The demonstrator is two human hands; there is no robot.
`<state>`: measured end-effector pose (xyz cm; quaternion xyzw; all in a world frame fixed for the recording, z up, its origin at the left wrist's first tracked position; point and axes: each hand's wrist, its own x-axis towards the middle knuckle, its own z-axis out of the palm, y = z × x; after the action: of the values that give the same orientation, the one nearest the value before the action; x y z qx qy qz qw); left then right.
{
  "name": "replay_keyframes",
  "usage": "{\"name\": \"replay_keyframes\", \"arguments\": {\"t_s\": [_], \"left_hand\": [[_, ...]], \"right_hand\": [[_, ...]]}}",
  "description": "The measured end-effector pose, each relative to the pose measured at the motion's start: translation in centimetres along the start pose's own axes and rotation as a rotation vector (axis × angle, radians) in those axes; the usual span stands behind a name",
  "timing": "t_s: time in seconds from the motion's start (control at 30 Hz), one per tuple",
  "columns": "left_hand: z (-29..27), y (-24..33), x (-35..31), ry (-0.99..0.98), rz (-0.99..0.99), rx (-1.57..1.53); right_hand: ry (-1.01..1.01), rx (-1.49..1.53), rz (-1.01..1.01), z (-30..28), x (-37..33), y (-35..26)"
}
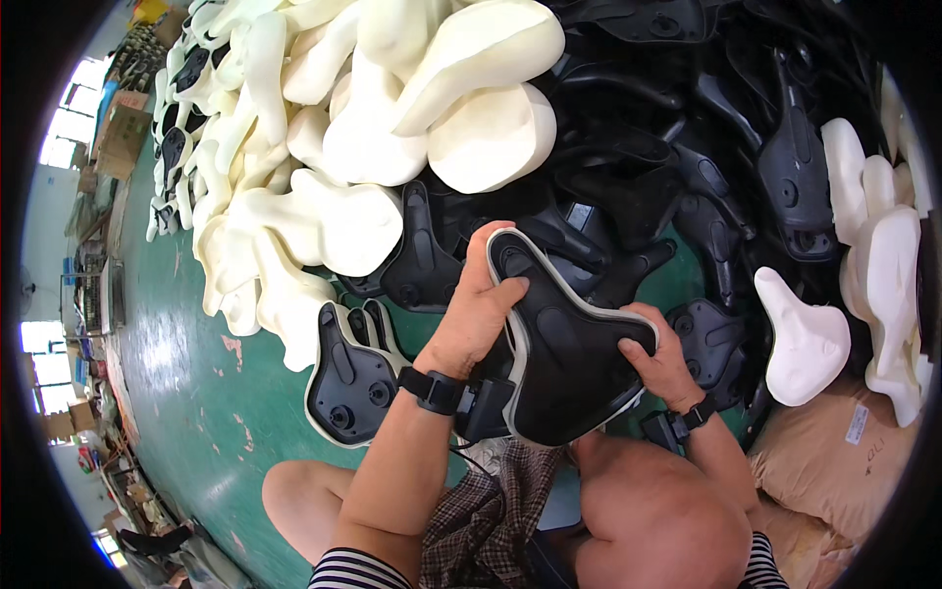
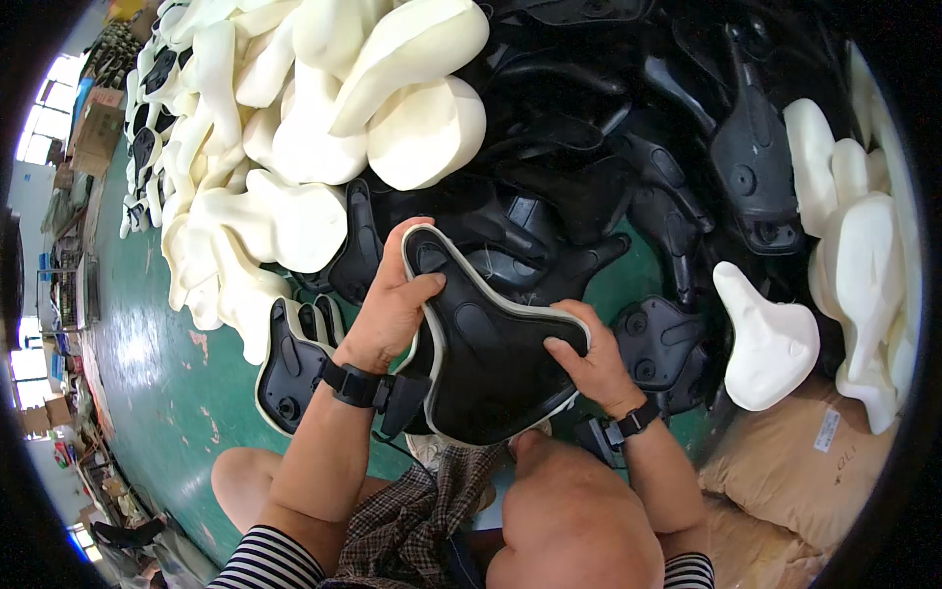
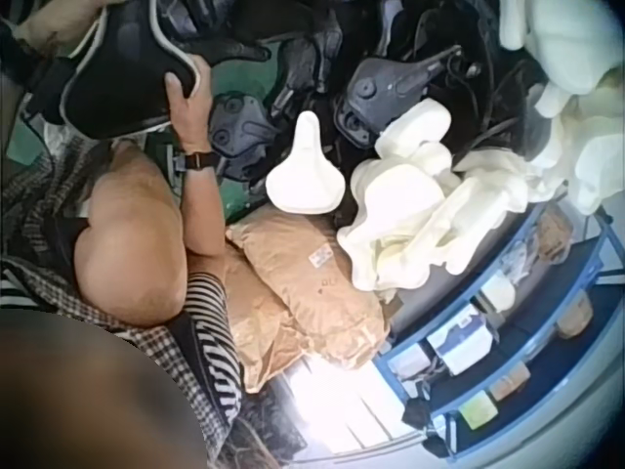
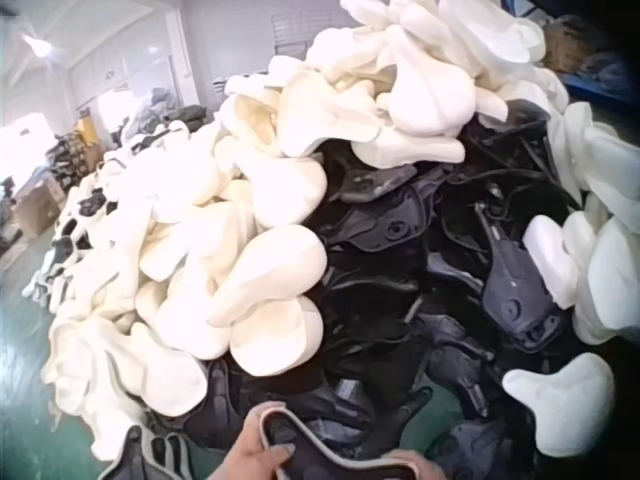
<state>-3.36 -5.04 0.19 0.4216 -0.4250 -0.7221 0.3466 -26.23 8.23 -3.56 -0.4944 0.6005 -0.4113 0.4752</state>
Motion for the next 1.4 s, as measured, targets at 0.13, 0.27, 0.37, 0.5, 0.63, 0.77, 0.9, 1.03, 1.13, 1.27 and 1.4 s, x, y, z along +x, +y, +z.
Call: {"name": "replay_keyframes", "arguments": {"t_s": [0.13,0.27,0.37,0.5,0.63,0.77,0.9,1.03,1.13,1.27,1.4], "left_hand": [[-0.1,-0.2,0.2,0.148,0.064,-0.22],[-1.7,-1.0,0.7,0.297,0.097,-0.452],[-1.6,-2.0,0.4,0.331,0.032,-0.526],[0.5,-4.7,-1.8,0.335,-0.196,-0.467],[0.4,-6.2,-2.7,0.343,-0.324,-0.543],[-0.6,-7.5,-2.8,0.379,-0.384,-0.656],[-0.4,-6.9,-2.3,0.39,-0.464,-0.813],[0.0,-6.7,-2.6,0.348,-0.508,-0.857],[-0.1,-6.8,-3.0,0.33,-0.505,-0.876],[-0.4,-6.7,-3.1,0.337,-0.447,-0.895],[-0.8,-6.8,-3.2,0.392,-0.424,-0.877]], "right_hand": [[-0.003,-0.054,-0.061,-0.2,1.4,-1.1],[0.075,0.435,0.064,1.2,2.5,0.1],[0.136,0.416,0.127,1.8,2.6,0.4],[0.224,0.285,0.086,2.3,3.2,1.5],[0.19,0.237,0.118,2.3,2.9,2.1],[0.114,0.414,0.189,2.3,2.6,1.9],[0.016,0.557,0.212,2.4,2.6,1.5],[0.05,0.68,0.126,2.2,2.8,0.0],[0.012,0.468,0.017,1.9,3.1,-0.2],[0.031,0.541,0.061,2.3,3.1,0.9],[-0.029,0.702,0.129,2.7,3.1,1.3]]}}
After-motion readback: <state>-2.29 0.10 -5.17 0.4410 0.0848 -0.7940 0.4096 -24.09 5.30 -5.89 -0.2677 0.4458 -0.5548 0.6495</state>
